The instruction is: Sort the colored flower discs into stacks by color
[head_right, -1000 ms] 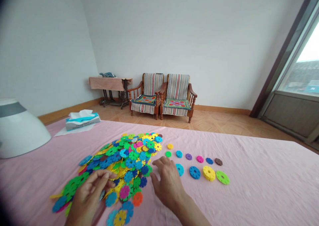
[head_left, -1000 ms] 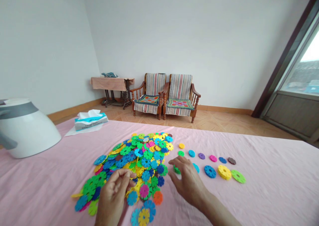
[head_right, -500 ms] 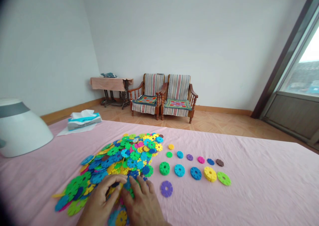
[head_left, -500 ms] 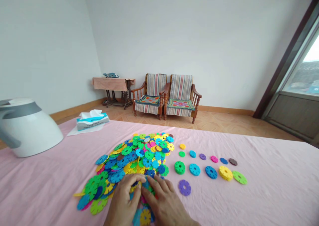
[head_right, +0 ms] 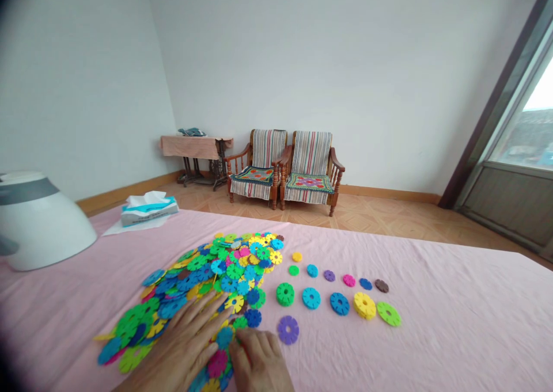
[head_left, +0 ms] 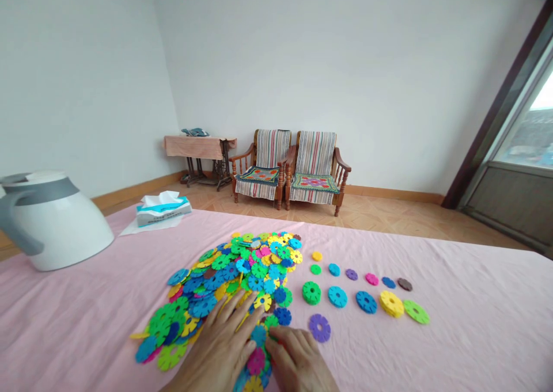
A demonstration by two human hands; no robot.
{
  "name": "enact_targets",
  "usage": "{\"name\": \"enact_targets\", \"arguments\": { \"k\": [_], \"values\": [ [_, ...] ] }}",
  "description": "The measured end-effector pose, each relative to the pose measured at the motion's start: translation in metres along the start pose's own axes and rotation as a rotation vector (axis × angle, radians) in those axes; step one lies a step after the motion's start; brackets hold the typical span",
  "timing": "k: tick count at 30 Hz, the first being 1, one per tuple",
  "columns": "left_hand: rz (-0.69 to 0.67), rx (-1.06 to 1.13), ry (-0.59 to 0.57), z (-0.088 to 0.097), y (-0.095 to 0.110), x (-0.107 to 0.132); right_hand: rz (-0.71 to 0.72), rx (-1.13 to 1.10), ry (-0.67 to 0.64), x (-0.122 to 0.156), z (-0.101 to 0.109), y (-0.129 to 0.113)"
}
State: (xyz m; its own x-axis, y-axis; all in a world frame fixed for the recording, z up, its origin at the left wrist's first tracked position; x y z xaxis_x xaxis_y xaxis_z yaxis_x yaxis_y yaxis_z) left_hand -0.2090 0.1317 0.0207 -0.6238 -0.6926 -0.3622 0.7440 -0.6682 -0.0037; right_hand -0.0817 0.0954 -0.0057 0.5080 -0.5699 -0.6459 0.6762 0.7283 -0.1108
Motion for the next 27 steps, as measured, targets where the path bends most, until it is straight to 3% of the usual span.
{"name": "enact_targets", "arguments": {
  "k": [6,10,17,27],
  "values": [
    [-0.042,-0.056,-0.167,-0.002,-0.008,-0.006,0.006,-0.009,0.006,0.001,0.004,0.000],
    [-0.025,-0.052,-0.212,-0.001,-0.020,-0.008,-0.012,0.001,0.009,0.001,0.009,0.002],
    [0.068,-0.135,-0.130,-0.009,-0.056,-0.017,-0.048,0.017,-0.027,0.006,0.004,0.005],
    [0.112,-0.211,-0.059,-0.013,-0.080,-0.033,-0.067,0.035,0.038,0.002,0.014,0.003]
  ]
}}
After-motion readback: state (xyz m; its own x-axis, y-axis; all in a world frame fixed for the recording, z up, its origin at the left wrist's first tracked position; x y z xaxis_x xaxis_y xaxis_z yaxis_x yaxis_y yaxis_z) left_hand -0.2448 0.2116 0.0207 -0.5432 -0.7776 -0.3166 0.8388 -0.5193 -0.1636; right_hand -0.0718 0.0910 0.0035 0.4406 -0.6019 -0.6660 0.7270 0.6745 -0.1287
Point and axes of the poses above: each hand's wrist, its own x-axis away from the middle knuckle, its own z-axis out of the back of the hand, y = z × x, the point moved 8 cm from there along -x, towards the middle knuckle, and after that the axes turned 2 degrees about -y, right-handed, at the moved point
